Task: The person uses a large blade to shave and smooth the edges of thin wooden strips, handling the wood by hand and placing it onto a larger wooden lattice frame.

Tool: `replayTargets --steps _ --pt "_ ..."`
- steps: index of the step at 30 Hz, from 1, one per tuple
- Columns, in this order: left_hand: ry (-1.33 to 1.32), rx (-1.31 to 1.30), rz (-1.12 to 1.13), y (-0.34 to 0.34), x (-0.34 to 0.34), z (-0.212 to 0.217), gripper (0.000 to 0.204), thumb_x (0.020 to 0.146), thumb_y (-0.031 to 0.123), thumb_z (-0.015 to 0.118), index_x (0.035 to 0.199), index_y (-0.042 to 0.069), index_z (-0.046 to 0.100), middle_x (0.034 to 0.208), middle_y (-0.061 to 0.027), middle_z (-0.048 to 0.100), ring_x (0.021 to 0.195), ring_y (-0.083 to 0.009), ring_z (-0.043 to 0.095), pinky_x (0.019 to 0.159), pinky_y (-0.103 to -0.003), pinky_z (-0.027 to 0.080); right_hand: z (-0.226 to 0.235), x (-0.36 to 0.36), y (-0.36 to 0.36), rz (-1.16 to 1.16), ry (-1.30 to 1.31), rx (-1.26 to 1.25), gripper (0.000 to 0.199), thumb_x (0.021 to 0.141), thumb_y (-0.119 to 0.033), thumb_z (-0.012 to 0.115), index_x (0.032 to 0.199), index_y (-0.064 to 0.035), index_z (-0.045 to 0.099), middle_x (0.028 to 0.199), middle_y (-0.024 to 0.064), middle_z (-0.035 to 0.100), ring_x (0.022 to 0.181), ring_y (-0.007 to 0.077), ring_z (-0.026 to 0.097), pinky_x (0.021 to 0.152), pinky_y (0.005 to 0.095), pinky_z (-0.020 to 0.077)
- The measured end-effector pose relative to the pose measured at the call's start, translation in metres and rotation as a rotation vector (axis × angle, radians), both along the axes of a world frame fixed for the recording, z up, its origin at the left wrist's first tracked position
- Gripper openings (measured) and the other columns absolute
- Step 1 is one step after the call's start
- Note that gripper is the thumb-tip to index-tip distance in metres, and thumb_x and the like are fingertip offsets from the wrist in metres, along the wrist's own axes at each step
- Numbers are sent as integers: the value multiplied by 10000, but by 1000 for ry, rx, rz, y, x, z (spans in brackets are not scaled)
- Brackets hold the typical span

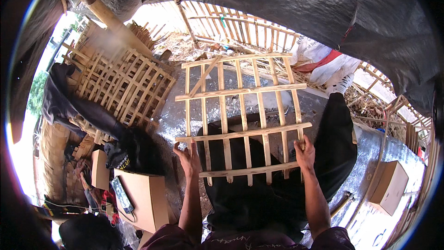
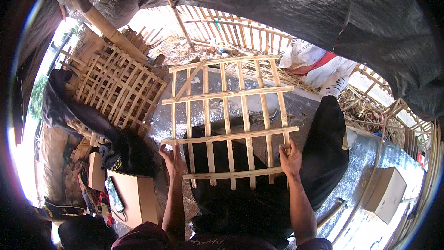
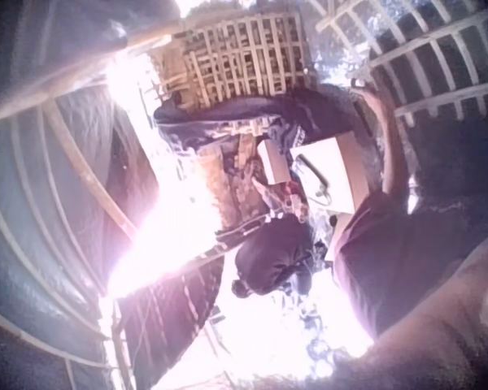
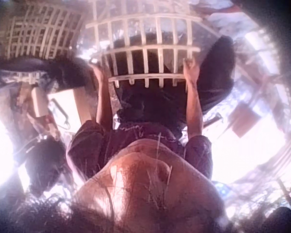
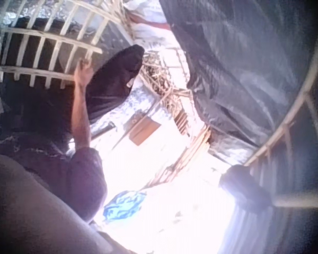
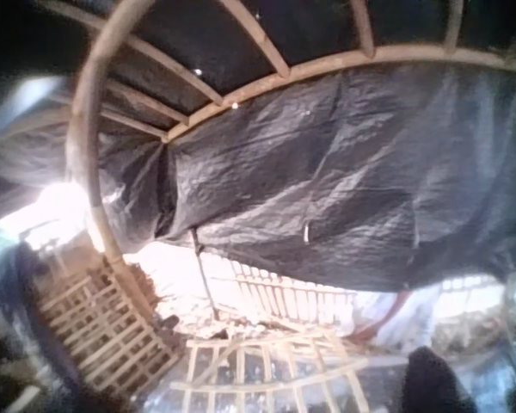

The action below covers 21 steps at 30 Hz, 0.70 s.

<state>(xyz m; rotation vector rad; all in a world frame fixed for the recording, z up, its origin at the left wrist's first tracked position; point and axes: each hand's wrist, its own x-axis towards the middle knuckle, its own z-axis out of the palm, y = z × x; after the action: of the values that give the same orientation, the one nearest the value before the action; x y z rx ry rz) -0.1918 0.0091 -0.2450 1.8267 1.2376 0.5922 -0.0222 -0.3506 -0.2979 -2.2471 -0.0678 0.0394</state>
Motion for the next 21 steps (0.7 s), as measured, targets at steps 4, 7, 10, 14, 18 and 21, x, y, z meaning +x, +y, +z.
replayTargets --steps 4,7,10,14,18,21 --pt "-203 -26 -28 5 3 -12 651 880 479 609 1252 20 335 846 -167 622 758 -211 570 702 -335 439 -10 4 -4 -1 -19 -8 509 832 -314 672 1203 6 534 868 213 645 785 381 630 692 442 493" --pt "-231 -33 8 2 6 -11 551 888 457 610 1145 -3 450 820 -111 597 749 -164 517 693 -312 420 0 2 -2 12 -14 -1 500 834 -297 674 1199 14 534 840 203 647 757 360 636 669 426 492" --pt "-129 -153 -55 3 7 3 449 909 419 591 1004 -16 532 790 -61 556 741 -139 461 681 -306 399 10 1 0 20 -25 -15 507 835 -288 676 1211 17 522 819 197 647 738 343 638 659 406 494" --pt "-210 -119 -62 1 8 8 412 924 391 570 897 -20 559 754 -24 499 720 -122 410 655 -295 373 18 0 3 53 -4 31 557 840 -295 672 1250 31 483 841 199 652 765 338 646 678 397 503" --pt "-188 -164 -60 12 10 14 405 923 386 577 891 -18 563 739 2 457 709 -100 382 630 -274 343 19 15 6 133 -119 -132 627 843 -345 658 1293 34 439 928 208 652 826 349 646 714 420 513" --pt "-229 -136 -51 16 15 20 404 936 387 561 821 0 546 698 20 418 678 -89 355 588 -274 315 27 22 15 174 -77 -163 700 838 -412 648 1320 33 403 935 204 646 840 357 641 725 440 512"
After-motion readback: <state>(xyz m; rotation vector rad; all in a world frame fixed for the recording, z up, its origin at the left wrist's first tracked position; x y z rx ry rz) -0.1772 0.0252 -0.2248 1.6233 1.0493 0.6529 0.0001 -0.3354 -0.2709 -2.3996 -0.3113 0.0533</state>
